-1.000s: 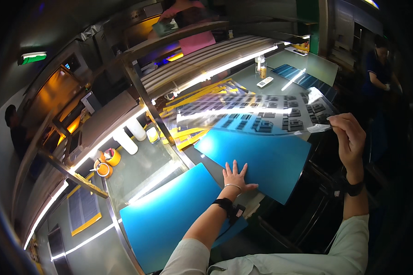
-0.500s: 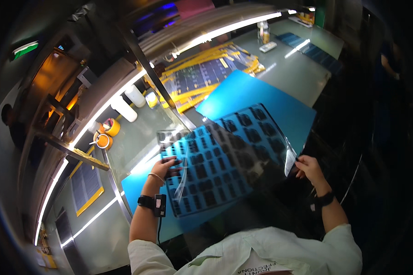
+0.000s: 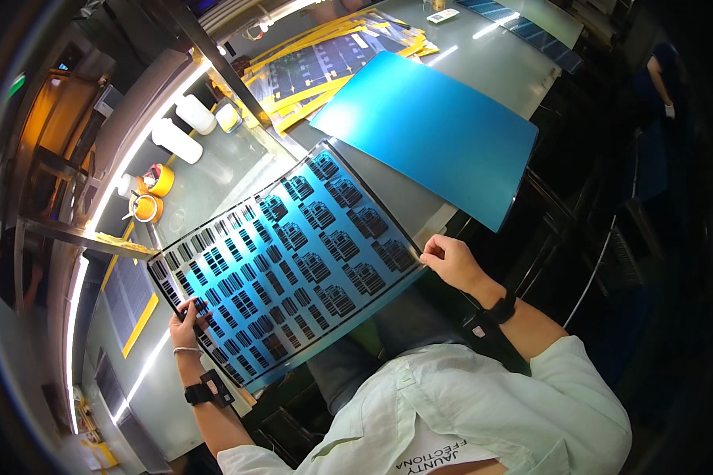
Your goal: Sorting industrial sheets on a light table and placing them into vertical racks.
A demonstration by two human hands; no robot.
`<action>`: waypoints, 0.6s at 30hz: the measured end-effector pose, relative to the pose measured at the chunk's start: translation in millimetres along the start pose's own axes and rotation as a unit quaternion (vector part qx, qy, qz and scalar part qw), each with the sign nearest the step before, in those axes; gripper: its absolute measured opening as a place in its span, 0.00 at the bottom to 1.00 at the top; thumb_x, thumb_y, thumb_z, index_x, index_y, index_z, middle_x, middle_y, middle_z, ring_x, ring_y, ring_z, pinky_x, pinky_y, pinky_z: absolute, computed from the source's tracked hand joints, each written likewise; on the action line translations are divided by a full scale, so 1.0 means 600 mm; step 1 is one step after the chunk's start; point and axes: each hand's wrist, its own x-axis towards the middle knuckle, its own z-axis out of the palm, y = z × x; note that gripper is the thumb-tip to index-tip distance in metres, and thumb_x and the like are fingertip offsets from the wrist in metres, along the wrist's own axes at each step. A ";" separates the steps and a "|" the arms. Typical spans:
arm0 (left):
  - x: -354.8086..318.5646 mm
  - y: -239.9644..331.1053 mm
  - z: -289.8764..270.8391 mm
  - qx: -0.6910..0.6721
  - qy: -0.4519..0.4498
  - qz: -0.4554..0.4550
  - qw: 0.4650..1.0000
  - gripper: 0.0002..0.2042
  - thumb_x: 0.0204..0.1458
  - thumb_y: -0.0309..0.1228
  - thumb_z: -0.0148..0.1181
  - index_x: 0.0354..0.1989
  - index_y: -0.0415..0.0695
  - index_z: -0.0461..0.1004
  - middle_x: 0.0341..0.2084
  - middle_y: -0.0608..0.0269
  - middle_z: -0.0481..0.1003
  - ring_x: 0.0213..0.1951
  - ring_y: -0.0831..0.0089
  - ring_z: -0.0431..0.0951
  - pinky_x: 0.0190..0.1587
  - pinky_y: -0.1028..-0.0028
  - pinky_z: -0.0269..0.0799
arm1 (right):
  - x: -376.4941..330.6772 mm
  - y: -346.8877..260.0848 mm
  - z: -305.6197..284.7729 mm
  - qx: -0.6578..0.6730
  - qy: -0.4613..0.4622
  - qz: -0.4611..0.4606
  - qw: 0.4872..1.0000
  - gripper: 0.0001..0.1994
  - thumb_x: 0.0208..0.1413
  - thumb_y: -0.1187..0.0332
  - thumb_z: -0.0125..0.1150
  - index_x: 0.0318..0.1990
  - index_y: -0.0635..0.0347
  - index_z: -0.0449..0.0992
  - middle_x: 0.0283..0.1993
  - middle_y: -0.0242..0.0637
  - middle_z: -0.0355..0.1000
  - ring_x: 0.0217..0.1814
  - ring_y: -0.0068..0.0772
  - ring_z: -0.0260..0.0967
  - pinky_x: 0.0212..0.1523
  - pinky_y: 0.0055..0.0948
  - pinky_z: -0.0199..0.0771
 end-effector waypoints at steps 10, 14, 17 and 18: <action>-0.004 -0.049 -0.024 -0.002 0.028 -0.016 0.999 0.09 0.54 0.34 0.53 0.41 0.45 0.71 0.33 0.59 0.76 0.28 0.68 0.79 0.26 0.78 0.73 | -0.003 0.013 0.019 -0.096 0.060 -0.121 0.986 0.06 0.45 0.75 0.58 0.26 0.63 0.65 0.25 0.40 0.66 0.27 0.38 0.65 0.28 0.32 0.65; -0.003 -0.049 -0.019 -0.009 0.032 -0.033 0.999 0.09 0.54 0.34 0.54 0.41 0.45 0.72 0.33 0.60 0.76 0.28 0.68 0.79 0.25 0.78 0.72 | 0.003 0.023 0.020 -0.095 0.052 -0.141 0.984 0.07 0.45 0.76 0.57 0.25 0.64 0.64 0.24 0.42 0.66 0.26 0.40 0.66 0.27 0.32 0.65; -0.002 -0.054 -0.020 -0.015 0.041 -0.042 0.998 0.09 0.53 0.34 0.54 0.40 0.46 0.72 0.33 0.60 0.76 0.28 0.68 0.79 0.25 0.79 0.72 | 0.001 0.020 0.023 -0.020 0.021 -0.079 0.996 0.07 0.46 0.76 0.57 0.25 0.64 0.64 0.22 0.43 0.66 0.24 0.42 0.66 0.25 0.33 0.65; -0.002 -0.054 -0.018 -0.012 0.042 -0.045 0.998 0.10 0.53 0.35 0.54 0.41 0.46 0.71 0.33 0.59 0.76 0.28 0.68 0.79 0.24 0.79 0.72 | 0.001 0.021 0.022 -0.027 0.026 -0.088 0.995 0.07 0.47 0.76 0.57 0.25 0.65 0.64 0.21 0.43 0.66 0.23 0.42 0.66 0.25 0.33 0.65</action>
